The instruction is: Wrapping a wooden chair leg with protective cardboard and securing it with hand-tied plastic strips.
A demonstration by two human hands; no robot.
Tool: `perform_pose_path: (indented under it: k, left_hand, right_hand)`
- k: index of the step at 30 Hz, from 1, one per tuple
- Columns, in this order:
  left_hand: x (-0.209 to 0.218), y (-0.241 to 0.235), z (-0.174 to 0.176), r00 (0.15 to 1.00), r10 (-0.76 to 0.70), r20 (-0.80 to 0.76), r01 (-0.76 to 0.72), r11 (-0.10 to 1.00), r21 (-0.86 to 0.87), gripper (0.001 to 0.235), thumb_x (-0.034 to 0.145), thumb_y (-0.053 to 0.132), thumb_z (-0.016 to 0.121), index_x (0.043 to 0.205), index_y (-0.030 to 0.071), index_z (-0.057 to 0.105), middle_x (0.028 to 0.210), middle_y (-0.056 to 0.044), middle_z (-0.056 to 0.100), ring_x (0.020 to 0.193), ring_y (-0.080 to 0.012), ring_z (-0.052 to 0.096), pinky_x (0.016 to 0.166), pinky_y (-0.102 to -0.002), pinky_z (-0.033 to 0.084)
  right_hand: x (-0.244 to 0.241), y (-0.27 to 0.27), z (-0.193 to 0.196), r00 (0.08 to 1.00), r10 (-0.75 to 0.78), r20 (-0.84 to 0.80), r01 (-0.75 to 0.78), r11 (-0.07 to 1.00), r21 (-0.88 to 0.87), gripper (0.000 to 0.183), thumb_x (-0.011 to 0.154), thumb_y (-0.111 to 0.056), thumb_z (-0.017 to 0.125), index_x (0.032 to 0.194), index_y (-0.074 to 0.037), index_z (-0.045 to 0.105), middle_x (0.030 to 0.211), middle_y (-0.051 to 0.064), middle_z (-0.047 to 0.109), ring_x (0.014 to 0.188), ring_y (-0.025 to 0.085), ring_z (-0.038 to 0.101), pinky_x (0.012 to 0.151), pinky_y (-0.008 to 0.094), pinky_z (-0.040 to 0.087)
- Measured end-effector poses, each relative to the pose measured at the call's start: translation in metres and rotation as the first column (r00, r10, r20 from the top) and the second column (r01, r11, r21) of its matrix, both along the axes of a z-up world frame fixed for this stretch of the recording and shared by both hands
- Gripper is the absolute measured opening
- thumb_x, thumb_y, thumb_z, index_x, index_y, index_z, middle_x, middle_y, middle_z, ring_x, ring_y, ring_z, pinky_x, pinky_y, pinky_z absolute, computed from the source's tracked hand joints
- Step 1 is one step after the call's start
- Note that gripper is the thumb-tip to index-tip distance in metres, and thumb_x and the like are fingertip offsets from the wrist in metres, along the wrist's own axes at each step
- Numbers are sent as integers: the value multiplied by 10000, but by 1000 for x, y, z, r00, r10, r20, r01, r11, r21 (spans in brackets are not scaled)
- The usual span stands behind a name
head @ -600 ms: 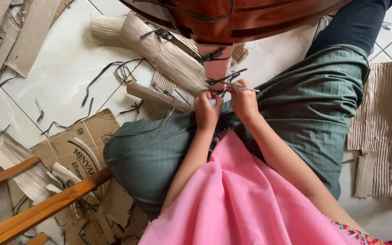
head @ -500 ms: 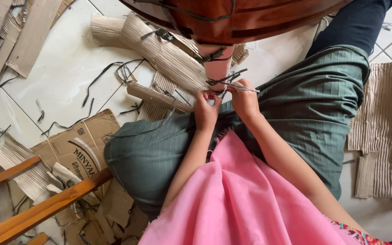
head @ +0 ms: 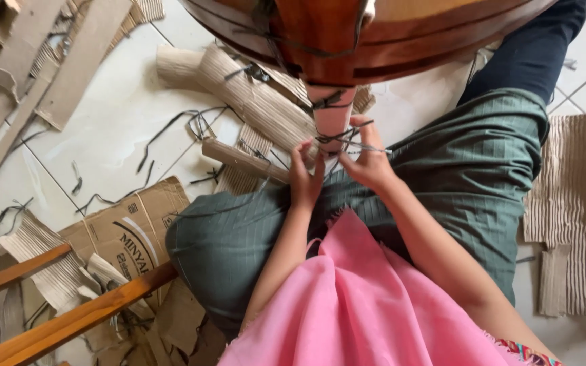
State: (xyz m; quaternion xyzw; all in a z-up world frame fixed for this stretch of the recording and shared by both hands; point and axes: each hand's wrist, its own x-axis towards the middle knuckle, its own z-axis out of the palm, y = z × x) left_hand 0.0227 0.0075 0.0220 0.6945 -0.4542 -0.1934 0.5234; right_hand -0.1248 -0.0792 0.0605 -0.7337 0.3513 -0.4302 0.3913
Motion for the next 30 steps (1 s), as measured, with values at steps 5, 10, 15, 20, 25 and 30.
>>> perform_pose_path:
  k: [5,10,15,20,25,30]
  left_hand:
    - [-15,11,-4,986,-169,-2,169,985,-25,636,853,-47,642,1459,-26,450,1296,-346,601,1226,-491,582,1040,-567,491]
    - [-15,23,-3,974,-226,-12,226,972,65,701,857,-10,577,1537,51,416,1421,-266,568,1345,-425,515,1155,-519,417]
    - [-15,35,-31,967,-250,48,241,960,145,694,879,3,545,1553,61,389,1459,-256,535,1338,-422,518,1135,-519,430]
    - [-27,30,-15,991,-107,-79,109,994,19,637,877,-41,586,1493,57,452,1389,-226,604,1316,-376,562,1089,-465,482]
    - [-41,18,-22,968,-58,-245,48,998,-48,639,864,-94,566,1470,70,449,1401,-196,606,1356,-339,543,1108,-429,447]
    - [-35,12,-19,989,-99,-111,94,994,-47,605,843,-95,589,1416,94,534,1364,-166,647,1296,-312,596,1063,-374,506]
  right_hand:
    - [40,17,20,992,-88,-85,107,964,245,816,720,-149,838,1393,39,416,1201,369,575,1163,594,561,997,680,448]
    - [61,3,-16,950,-177,-256,289,806,517,866,755,-379,897,1428,-112,421,1267,219,643,1191,465,626,1007,650,483]
    - [72,-7,-84,928,-276,252,164,906,390,468,697,-1,826,1119,-104,652,868,94,680,876,190,685,789,402,553]
    - [68,-11,-72,917,-308,255,204,908,365,389,651,59,686,1005,-97,642,767,74,629,829,167,625,771,370,507]
    - [25,-29,-95,883,-420,212,323,869,376,416,612,22,711,1014,-76,666,778,144,650,847,231,666,763,393,509]
    - [-17,-25,-8,893,-424,151,353,867,351,203,598,44,606,692,-94,491,497,30,425,575,172,560,556,346,423]
